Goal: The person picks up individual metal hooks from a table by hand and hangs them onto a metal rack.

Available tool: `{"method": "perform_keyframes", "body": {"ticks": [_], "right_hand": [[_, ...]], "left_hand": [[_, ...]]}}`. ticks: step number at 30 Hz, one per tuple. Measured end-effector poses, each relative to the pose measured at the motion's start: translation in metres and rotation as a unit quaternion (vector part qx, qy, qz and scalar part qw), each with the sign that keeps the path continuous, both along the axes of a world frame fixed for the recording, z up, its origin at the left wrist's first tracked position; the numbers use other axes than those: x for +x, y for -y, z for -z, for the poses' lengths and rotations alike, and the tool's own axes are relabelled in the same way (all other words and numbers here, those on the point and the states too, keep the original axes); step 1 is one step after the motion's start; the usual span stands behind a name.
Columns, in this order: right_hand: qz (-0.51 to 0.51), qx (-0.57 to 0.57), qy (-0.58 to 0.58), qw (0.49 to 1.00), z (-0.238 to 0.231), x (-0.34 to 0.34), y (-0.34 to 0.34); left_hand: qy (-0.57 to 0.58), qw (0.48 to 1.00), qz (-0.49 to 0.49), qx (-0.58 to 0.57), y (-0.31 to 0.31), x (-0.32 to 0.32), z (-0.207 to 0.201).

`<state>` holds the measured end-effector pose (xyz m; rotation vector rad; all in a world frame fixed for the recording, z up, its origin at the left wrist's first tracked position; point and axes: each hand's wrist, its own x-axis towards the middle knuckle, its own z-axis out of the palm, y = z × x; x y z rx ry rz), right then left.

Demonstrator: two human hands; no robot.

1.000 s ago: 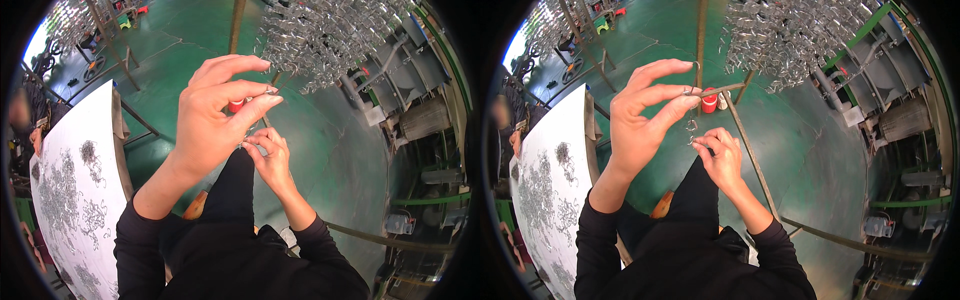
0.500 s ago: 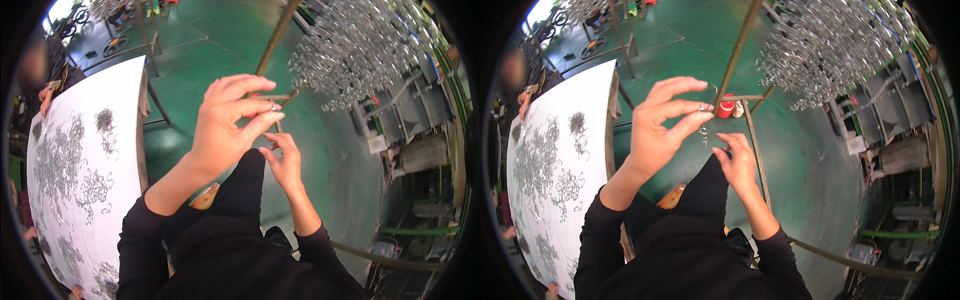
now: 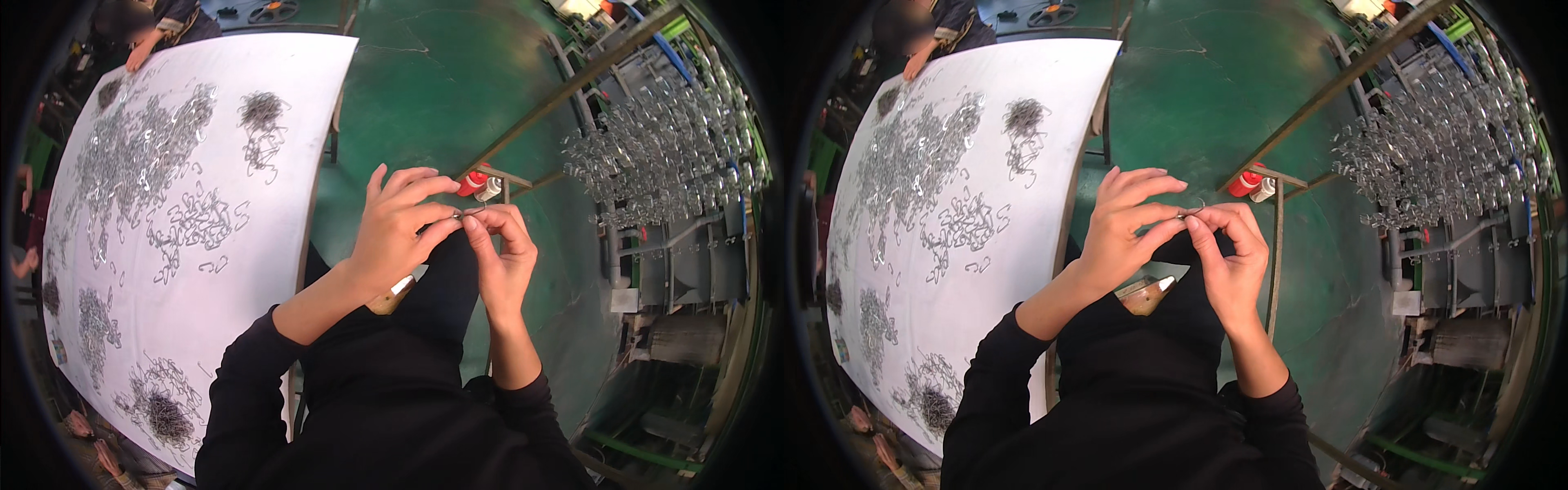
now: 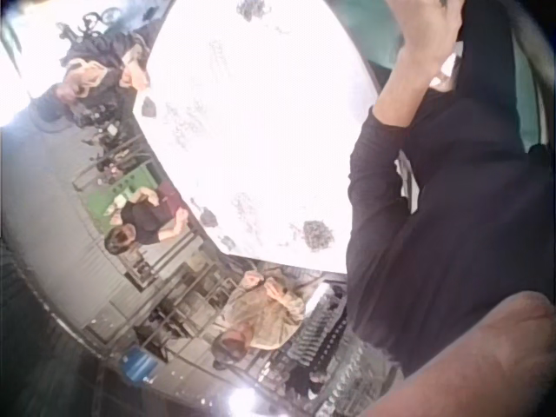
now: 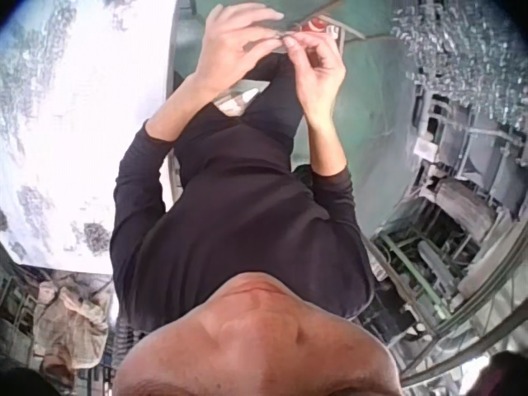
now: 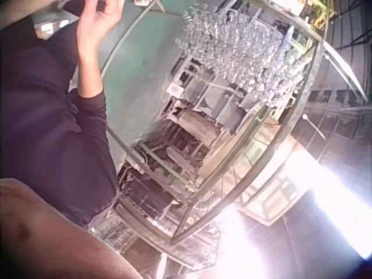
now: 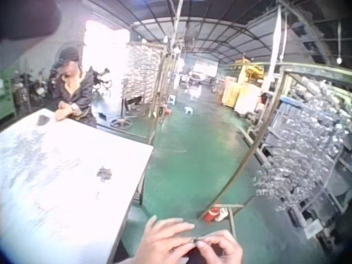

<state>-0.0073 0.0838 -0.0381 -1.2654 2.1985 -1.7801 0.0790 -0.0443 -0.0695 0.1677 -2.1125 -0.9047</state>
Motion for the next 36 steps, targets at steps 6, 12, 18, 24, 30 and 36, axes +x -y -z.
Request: {"method": "perform_keyframes", "body": {"ticks": [6,12,18,24,30,36], "right_hand": [[0.013,0.006,-0.001,1.000,0.009,0.028,0.033],[-0.003,0.003,0.017,1.000,0.015,0.045,0.058],[-0.060,0.033,-0.004,0.998,0.020,0.051,0.077],[-0.152,0.058,-0.035,0.986,0.038,0.043,0.086],[-0.244,0.076,-0.032,0.966,0.058,0.028,0.102],[-0.292,0.057,-0.042,0.954,0.074,0.008,0.111]], "left_hand": [[-0.021,0.999,-0.012,0.026,0.044,0.048,0.004],[0.005,0.976,-0.136,0.167,0.096,0.115,0.055],[0.035,0.930,-0.287,0.225,0.107,0.168,0.103],[0.083,0.881,-0.437,0.163,0.114,0.202,0.126],[0.148,0.864,-0.482,0.009,0.132,0.203,0.140],[0.253,0.849,-0.457,-0.077,0.135,0.152,0.137]]}}
